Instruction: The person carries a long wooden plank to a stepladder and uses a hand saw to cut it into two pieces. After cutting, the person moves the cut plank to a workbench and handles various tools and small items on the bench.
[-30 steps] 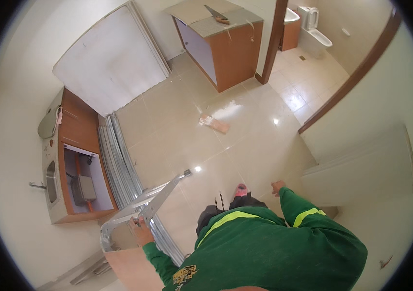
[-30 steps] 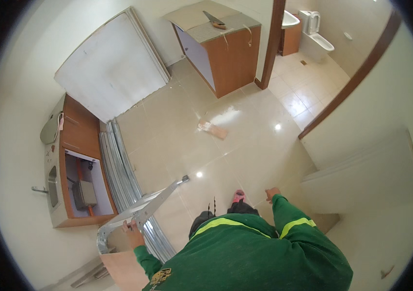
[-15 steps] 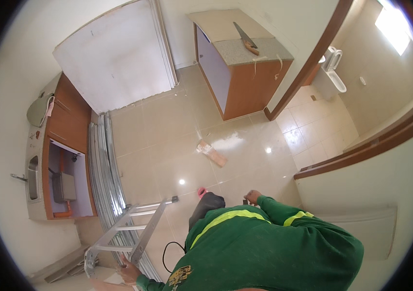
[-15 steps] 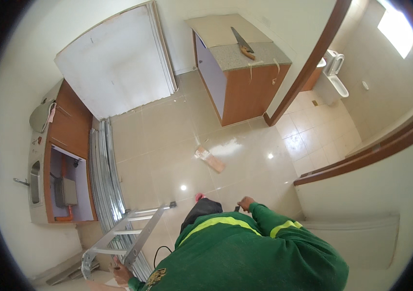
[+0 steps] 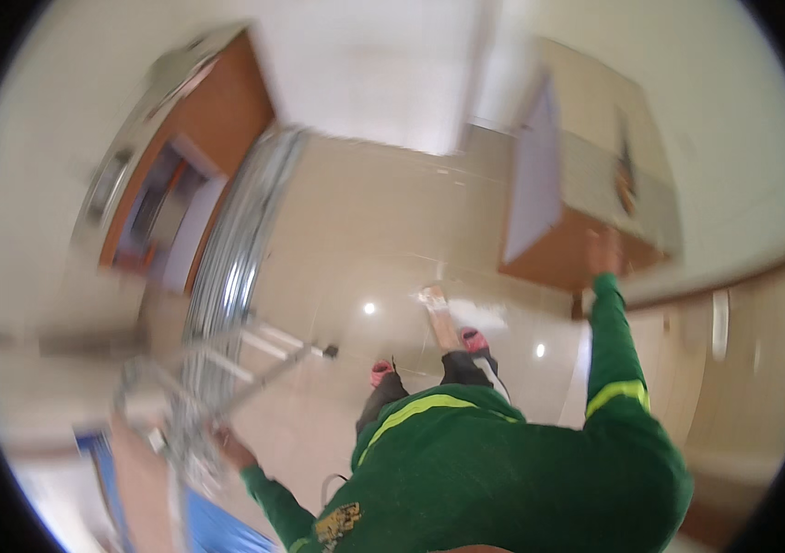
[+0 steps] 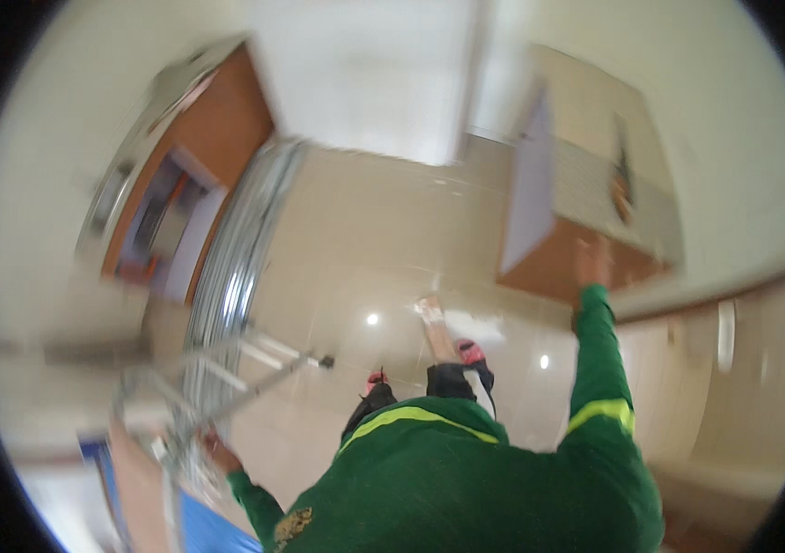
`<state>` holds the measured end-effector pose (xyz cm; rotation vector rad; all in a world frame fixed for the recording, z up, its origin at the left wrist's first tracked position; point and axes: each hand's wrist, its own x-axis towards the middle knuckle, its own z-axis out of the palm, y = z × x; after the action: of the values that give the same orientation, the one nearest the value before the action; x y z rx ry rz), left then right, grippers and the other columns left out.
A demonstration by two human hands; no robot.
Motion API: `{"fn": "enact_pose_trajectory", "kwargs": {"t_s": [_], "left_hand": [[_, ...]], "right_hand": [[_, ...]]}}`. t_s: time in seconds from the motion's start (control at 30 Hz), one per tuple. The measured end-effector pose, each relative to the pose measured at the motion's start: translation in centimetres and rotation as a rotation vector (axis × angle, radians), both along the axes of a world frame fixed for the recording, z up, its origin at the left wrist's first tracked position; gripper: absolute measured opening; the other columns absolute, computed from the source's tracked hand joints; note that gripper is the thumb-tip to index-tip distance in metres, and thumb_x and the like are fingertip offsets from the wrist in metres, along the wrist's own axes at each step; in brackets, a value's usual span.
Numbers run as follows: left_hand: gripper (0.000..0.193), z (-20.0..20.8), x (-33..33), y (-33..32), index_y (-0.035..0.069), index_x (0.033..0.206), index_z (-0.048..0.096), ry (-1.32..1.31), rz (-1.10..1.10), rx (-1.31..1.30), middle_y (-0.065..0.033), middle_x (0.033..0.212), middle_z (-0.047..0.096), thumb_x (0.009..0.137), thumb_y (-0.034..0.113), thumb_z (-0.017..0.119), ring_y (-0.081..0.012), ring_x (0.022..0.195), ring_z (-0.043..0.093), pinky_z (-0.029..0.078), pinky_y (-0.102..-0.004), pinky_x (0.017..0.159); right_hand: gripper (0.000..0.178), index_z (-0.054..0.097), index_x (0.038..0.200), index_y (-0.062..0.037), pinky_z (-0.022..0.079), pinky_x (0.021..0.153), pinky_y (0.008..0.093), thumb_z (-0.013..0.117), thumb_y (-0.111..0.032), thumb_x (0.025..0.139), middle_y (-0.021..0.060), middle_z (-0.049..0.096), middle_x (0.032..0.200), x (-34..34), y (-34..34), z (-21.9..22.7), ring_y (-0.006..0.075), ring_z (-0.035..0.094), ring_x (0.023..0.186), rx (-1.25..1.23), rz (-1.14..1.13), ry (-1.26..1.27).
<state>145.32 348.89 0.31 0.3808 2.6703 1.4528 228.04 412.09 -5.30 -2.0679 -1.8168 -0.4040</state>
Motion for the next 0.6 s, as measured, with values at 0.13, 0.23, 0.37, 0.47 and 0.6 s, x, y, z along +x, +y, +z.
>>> {"fn": "enact_pose_trajectory", "kwargs": {"t_s": [0.13, 0.23, 0.37, 0.47, 0.6], "left_hand": [[0.065, -6.8, 19.2, -2.1, 0.018, 0.160, 0.046, -0.435, -0.056, -0.197, -0.0135, 0.112, 0.071, 0.103, 0.027, 0.075, -0.0270, 0.108, 0.069, 0.056, -0.0424, 0.099], [0.076, -9.7, 33.5, -5.0, 0.021, 0.163, 0.042, -0.778, -0.138, -0.600, -0.0217, 0.124, 0.074, 0.100, 0.052, 0.072, -0.0382, 0.127, 0.064, 0.048, -0.0541, 0.113], [0.083, -13.5, 53.8, -9.6, 0.016, 0.166, 0.039, -0.923, 0.028, -0.700, -0.0134, 0.108, 0.076, 0.101, 0.057, 0.072, -0.0241, 0.083, 0.071, 0.059, -0.0462, 0.076], [0.071, -12.5, 65.7, -8.0, 0.016, 0.162, 0.046, -1.286, 0.469, -0.268, -0.0085, 0.100, 0.075, 0.104, 0.049, 0.071, -0.0197, 0.073, 0.070, 0.059, -0.0402, 0.064], [0.063, -9.6, 71.7, -8.7, 0.013, 0.160, 0.049, -1.423, 0.698, -0.088, -0.0074, 0.094, 0.071, 0.106, 0.038, 0.071, -0.0183, 0.074, 0.071, 0.058, -0.0368, 0.058]], "right_hand": [[0.056, 0.053, 0.152, -0.0018, 0.041, 0.119, 0.0562, 0.054, -0.039, 0.111, 0.0244, 0.049, 0.159, 6.6, 12.6, 3.8, 0.0399, 0.052, 0.138, -0.411, 0.346, -0.751], [0.070, 0.039, 0.162, -0.0025, 0.027, 0.128, 0.0547, 0.053, -0.045, 0.109, 0.0229, 0.031, 0.170, 9.9, 15.1, 3.6, 0.0414, 0.032, 0.153, -0.501, 0.239, -0.261], [0.084, 0.028, 0.170, -0.0028, 0.016, 0.135, 0.0532, 0.053, -0.052, 0.107, 0.0218, 0.017, 0.178, 12.9, 17.1, 6.1, 0.0428, 0.014, 0.164, -0.558, 0.100, -0.239], [0.079, 0.033, 0.166, -0.0016, 0.022, 0.129, 0.0532, 0.054, -0.051, 0.107, 0.0226, 0.025, 0.170, 11.2, 19.4, 7.1, 0.0423, 0.023, 0.156, -0.385, 0.104, -0.215], [0.073, 0.040, 0.160, 0.0000, 0.031, 0.121, 0.0532, 0.054, -0.050, 0.108, 0.0238, 0.037, 0.160, 8.0, 19.8, 6.0, 0.0417, 0.036, 0.146, -0.220, 0.129, -0.101]]}}
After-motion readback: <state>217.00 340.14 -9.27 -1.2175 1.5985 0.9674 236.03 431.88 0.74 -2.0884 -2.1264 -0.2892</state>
